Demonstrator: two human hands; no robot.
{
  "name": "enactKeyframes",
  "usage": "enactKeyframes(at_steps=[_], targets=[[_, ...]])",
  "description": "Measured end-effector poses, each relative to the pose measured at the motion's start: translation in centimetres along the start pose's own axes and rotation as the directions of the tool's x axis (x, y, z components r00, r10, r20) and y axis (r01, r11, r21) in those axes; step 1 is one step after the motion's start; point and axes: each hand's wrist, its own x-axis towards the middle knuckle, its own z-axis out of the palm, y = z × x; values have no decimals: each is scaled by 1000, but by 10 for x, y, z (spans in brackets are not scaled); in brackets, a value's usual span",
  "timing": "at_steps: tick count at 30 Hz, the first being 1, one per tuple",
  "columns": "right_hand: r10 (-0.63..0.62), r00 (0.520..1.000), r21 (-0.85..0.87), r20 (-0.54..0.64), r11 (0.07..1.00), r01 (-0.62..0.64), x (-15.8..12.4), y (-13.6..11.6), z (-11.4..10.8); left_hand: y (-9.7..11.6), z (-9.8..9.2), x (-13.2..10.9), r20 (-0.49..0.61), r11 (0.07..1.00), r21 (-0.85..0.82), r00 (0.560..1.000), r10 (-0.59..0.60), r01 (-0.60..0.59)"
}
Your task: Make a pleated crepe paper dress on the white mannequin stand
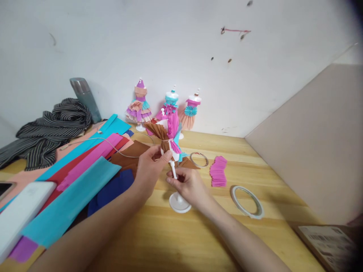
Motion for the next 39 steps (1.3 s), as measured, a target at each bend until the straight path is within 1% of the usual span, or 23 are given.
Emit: enactKeyframes(at_steps=[4, 7, 10, 12, 14, 17, 19, 20, 22, 25, 28, 33, 36, 39], targets=[[-8, 998, 120, 56, 993, 1, 0, 2, 0, -8, -1, 0, -55, 996, -69, 997, 56, -60], [-9, 993, 202, 116, 979, -15, 0, 3, 0, -9, -5, 4, -119, 988, -126, 990, 74, -89], [15, 979, 316, 204, 945, -80, 0, 2, -2, -5, -10, 11, -215, 980, -167, 974, 72, -109], [32, 965, 384, 261, 914, -134, 0, 1, -3, -1, -14, 14, -259, 974, -192, 964, 68, -121], [39, 953, 421, 299, 891, -168, -1, -1, -4, 5, -16, 15, -252, 972, -203, 966, 65, -118], [45, 939, 442, 341, 874, -203, -2, -2, -4, 11, -17, 14, -161, 979, -164, 983, 94, -120], [47, 933, 433, 356, 877, -209, -2, -2, -3, 15, -18, 14, -106, 985, -121, 988, 114, -126], [45, 932, 428, 359, 880, -208, -3, -1, -2, 16, -18, 13, -97, 986, -105, 988, 119, -129], [41, 933, 410, 358, 890, -197, -3, 0, 0, 18, -18, 13, -119, 986, -91, 985, 126, -137], [34, 940, 362, 340, 918, -164, -4, 3, 5, 20, -18, 14, -192, 978, -81, 966, 173, -191], [9, 952, 301, 305, 948, -105, -4, 6, 9, 19, -18, 13, -203, 973, -56, 957, 208, -224], [-63, 975, 125, 215, 992, 36, -5, 7, 10, 15, -17, 12, -136, 971, -10, 963, 234, -237], [-82, 984, 15, 161, 997, 81, -5, 5, 9, 13, -19, 14, -182, 966, -11, 951, 251, -258], [-72, 991, -53, 113, 995, 79, -6, 3, 9, 14, -21, 17, -222, 962, -17, 939, 264, -274]])
